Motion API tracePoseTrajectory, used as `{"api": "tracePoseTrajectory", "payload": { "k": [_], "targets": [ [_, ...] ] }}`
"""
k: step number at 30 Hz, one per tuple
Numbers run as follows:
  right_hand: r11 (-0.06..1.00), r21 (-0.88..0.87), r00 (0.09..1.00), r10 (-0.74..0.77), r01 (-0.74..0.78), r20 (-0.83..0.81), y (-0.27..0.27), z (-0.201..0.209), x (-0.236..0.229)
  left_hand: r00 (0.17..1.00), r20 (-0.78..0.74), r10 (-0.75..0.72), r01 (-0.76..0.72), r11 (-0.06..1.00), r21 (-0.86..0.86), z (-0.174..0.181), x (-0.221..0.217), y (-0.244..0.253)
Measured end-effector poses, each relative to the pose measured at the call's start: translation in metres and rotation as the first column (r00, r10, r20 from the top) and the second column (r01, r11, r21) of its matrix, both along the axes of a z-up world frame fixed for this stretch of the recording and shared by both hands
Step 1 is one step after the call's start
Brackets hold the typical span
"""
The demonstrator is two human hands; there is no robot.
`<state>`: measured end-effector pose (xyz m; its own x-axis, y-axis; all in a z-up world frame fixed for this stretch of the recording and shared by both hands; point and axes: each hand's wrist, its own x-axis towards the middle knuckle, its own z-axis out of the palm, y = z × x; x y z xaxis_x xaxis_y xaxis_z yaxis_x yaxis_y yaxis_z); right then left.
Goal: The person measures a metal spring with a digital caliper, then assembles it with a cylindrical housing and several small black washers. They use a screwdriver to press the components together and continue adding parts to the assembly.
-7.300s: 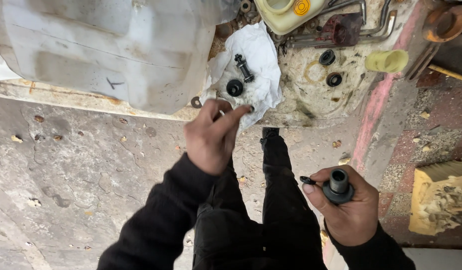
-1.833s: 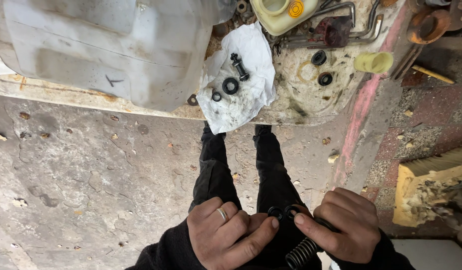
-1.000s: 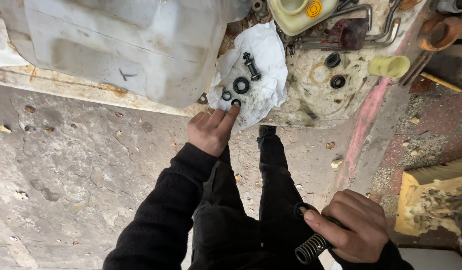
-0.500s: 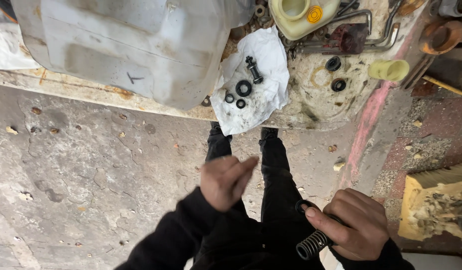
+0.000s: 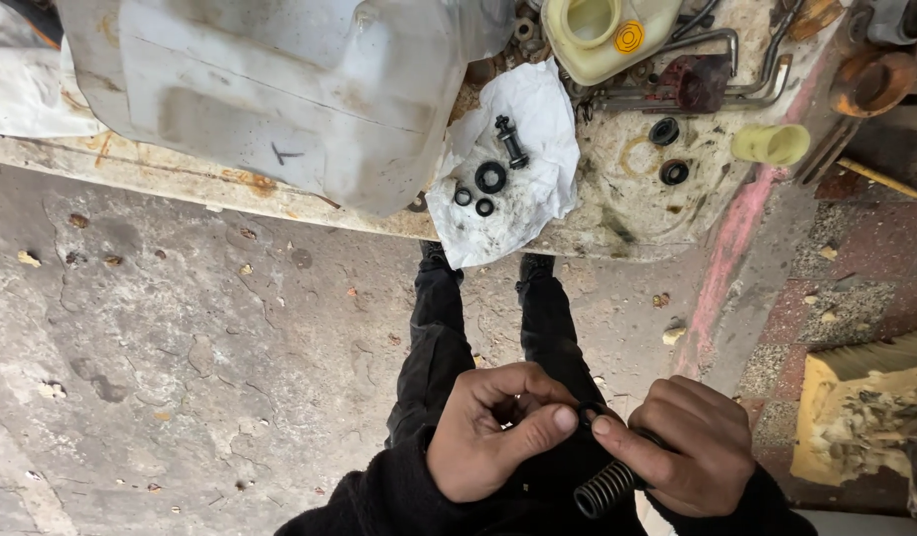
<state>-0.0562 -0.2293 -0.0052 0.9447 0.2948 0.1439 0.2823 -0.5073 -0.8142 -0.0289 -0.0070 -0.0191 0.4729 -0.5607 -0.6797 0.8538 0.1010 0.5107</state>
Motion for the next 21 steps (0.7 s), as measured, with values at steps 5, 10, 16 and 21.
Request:
{"api": "tracePoseTrajectory", "payload": {
  "k": [5,10,16,21],
  "targets": [
    [1.0,-0.001,1.0,-0.012,0.012,0.012,0.001,0.001,-0.002,0.999,0.042,0.014,-0.014,1.0,-0.006,-0.001,-0.005,0.0],
    [0.999,-0.007,0.999,-0.034,0.034,0.003,0.004,0.005,-0.006,0.998,0.055,0.015,-0.015,1.0,-0.001,0.001,-0.006,0.0],
    [1.0,-0.012,1.0,-0.015,0.015,0.014,0.003,0.006,-0.006,1.0,0.023,0.007,-0.007,1.0,0.016,0.0,-0.012,-0.001],
    [1.0,-0.019,1.0,-0.015,0.015,0.012,0.004,0.003,-0.009,0.999,0.019,0.03,-0.03,1.0,-0.004,-0.003,-0.014,-0.001]
  ]
}}
